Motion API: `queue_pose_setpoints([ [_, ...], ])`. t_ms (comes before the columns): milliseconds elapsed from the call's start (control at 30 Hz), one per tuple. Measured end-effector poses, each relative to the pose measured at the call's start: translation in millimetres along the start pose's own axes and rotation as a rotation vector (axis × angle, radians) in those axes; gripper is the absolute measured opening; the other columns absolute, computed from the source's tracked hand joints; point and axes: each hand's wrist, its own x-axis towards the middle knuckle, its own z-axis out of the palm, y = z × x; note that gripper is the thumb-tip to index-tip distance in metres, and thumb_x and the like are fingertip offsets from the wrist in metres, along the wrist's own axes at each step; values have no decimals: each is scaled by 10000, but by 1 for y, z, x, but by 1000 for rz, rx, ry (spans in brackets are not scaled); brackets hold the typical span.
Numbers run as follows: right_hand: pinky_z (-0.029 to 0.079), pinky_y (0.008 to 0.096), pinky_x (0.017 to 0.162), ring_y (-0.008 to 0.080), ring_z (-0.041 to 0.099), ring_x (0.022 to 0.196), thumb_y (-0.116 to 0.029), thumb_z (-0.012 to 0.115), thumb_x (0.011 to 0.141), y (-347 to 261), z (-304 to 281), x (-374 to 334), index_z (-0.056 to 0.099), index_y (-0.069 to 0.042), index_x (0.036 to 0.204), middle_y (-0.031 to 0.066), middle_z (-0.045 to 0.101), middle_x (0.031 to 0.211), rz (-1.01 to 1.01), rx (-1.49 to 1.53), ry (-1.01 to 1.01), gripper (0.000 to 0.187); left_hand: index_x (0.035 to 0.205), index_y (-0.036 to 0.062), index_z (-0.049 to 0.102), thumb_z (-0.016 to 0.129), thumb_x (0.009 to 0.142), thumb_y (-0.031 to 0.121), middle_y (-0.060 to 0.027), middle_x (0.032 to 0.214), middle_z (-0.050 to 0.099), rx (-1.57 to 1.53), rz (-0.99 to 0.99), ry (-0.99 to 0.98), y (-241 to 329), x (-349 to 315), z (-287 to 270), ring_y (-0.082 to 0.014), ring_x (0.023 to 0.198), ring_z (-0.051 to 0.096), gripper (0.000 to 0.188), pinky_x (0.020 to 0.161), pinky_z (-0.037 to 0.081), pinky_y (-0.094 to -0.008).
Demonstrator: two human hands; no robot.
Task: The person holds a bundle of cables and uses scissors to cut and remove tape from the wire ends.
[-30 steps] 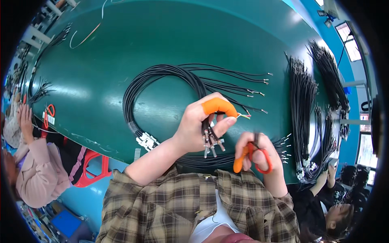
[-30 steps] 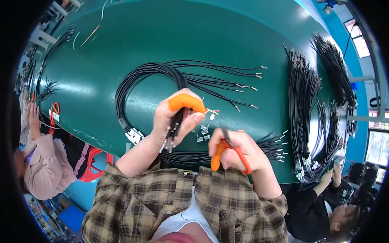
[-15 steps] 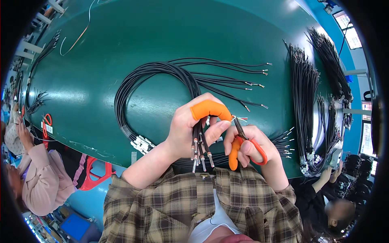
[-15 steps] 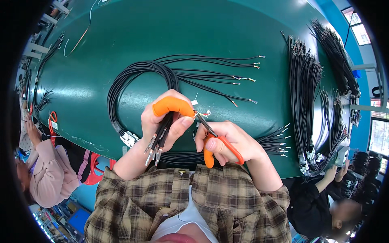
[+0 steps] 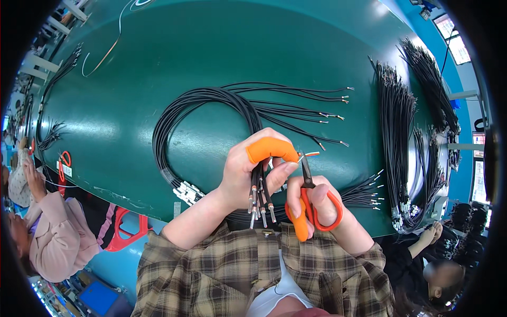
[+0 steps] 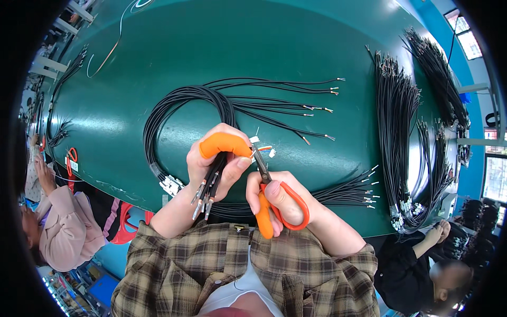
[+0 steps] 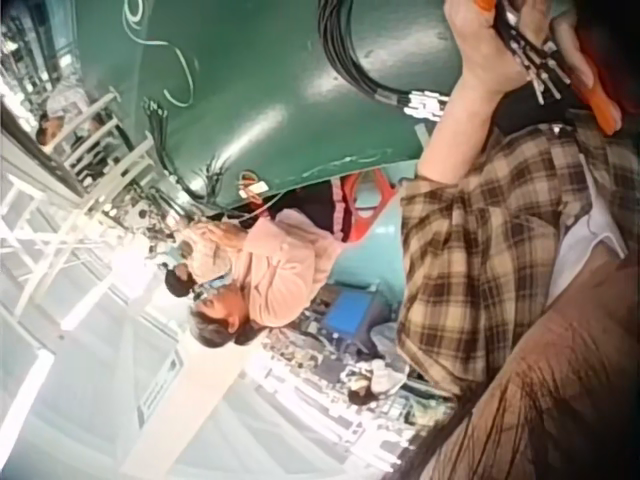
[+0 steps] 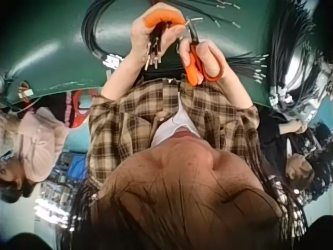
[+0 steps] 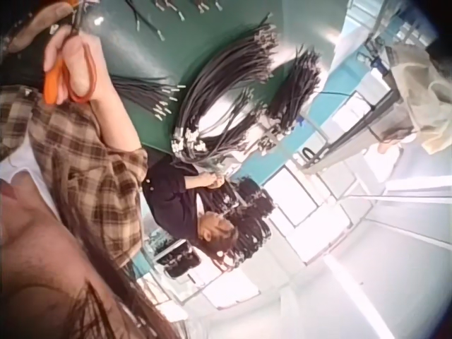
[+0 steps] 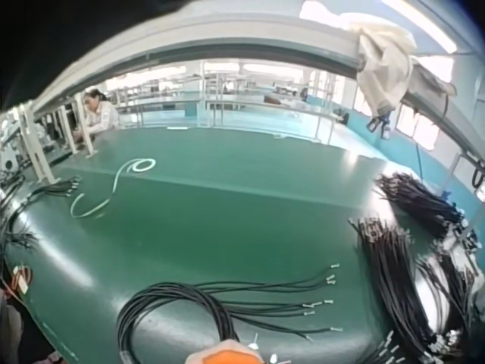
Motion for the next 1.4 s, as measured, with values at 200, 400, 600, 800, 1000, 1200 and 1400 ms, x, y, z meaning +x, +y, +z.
queue_pose_setpoints([
  [200,389,170,358,88,499,373,-540,487,835,-19,-3,-6,527,-33,710,55,545,548,-9,-168,-10,524,833,-9,581,644,761,58,-49,805,562,-24,-22,-13,2,-1,-1,-55,569,454,117,504,354,-179],
  [400,477,236,625,146,589,714,-117,649,771,-27,-31,-7,453,-14,1015,144,599,850,-634,-358,559,330,817,35,576,653,756,75,-48,779,560,-10,8,-32,3,4,2,-98,571,513,106,454,348,-214],
  [600,481,252,704,173,590,809,105,659,694,-15,-18,14,456,-12,1006,119,552,915,-726,-626,495,391,826,30,582,657,757,92,-84,860,568,73,17,-74,3,4,3,-143,592,545,119,503,417,-247],
  [800,449,215,666,84,534,725,87,626,739,-21,-59,1,443,-23,939,66,535,827,-629,-593,814,293,855,9,566,612,796,73,-114,983,543,75,185,145,-1,5,-2,-131,690,545,98,578,431,-231],
  [1000,418,185,631,43,486,661,33,640,747,-11,-128,-3,472,-28,910,23,531,778,-141,-853,837,242,837,-26,565,652,778,58,-56,813,516,-133,80,202,0,-1,0,-74,587,460,135,524,374,-193],
  [1200,349,192,496,36,389,539,5,578,806,-35,-102,-10,494,-34,884,-4,516,686,-191,-858,948,121,842,-15,591,673,763,46,-39,802,515,-21,137,118,-2,2,4,-78,573,468,128,504,376,-197],
  [1400,430,221,541,74,556,645,-60,604,815,-28,-72,-2,509,-34,903,41,576,752,-212,-704,708,132,853,-29,581,581,801,5,-78,874,505,79,83,77,-1,1,4,-100,661,491,62,579,401,-211],
])
